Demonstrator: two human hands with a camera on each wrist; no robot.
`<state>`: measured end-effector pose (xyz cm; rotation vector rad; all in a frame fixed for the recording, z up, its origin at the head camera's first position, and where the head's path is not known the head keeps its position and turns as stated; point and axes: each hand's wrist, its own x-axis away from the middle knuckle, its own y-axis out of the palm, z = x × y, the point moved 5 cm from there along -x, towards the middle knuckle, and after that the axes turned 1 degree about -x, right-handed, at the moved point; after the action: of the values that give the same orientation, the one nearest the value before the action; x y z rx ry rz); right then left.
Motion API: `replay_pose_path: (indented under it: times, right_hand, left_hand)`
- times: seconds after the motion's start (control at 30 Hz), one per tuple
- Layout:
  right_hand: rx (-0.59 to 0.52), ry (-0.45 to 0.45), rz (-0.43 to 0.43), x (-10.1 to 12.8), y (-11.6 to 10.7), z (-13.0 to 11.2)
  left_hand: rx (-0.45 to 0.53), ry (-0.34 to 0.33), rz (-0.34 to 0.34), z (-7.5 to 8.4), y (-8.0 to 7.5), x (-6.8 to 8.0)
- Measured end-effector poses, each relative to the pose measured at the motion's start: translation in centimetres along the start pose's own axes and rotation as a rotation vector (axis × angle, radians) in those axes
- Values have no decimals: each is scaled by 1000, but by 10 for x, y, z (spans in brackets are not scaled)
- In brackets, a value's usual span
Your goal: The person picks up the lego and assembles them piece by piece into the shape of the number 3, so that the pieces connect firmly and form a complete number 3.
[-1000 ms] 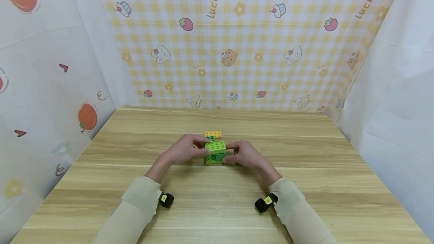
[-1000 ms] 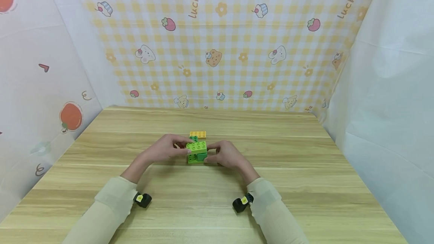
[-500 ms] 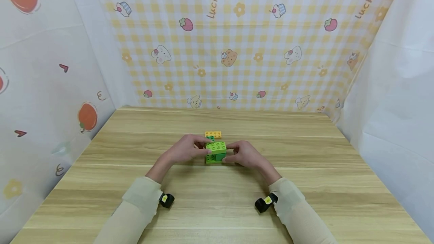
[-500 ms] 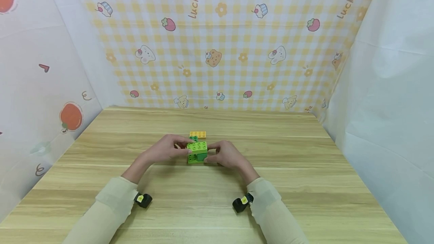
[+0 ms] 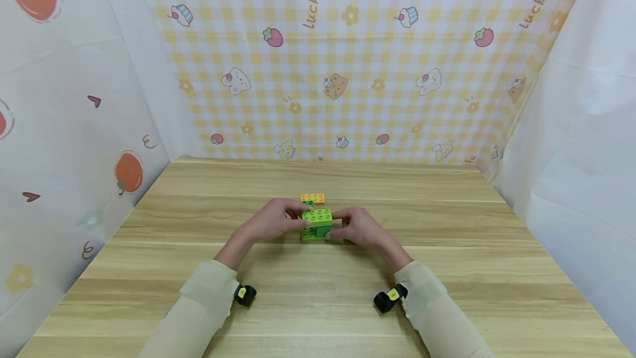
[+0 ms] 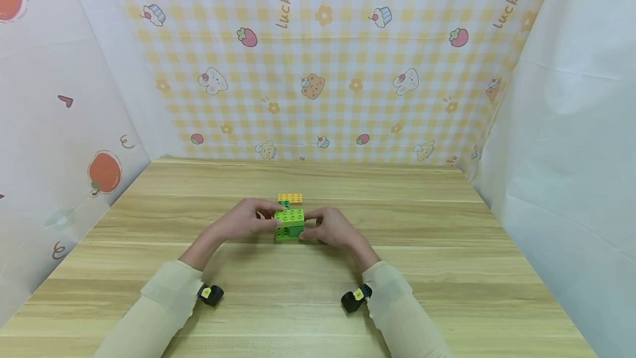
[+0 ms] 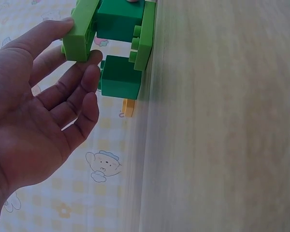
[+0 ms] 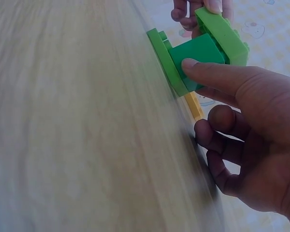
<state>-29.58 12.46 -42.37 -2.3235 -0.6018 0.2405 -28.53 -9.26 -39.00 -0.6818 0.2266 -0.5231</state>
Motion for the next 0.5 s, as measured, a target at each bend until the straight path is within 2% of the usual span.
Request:
replay_pose_path:
  times: [0.4, 0.5]
  right_hand:
    - [-172, -32, -13, 1, -7, 4]
    - [-222, -16, -14, 2, -9, 5]
  left_hand:
    - [-20, 22, 1, 0, 0, 0]
    - [-23, 25, 1, 0, 0, 0]
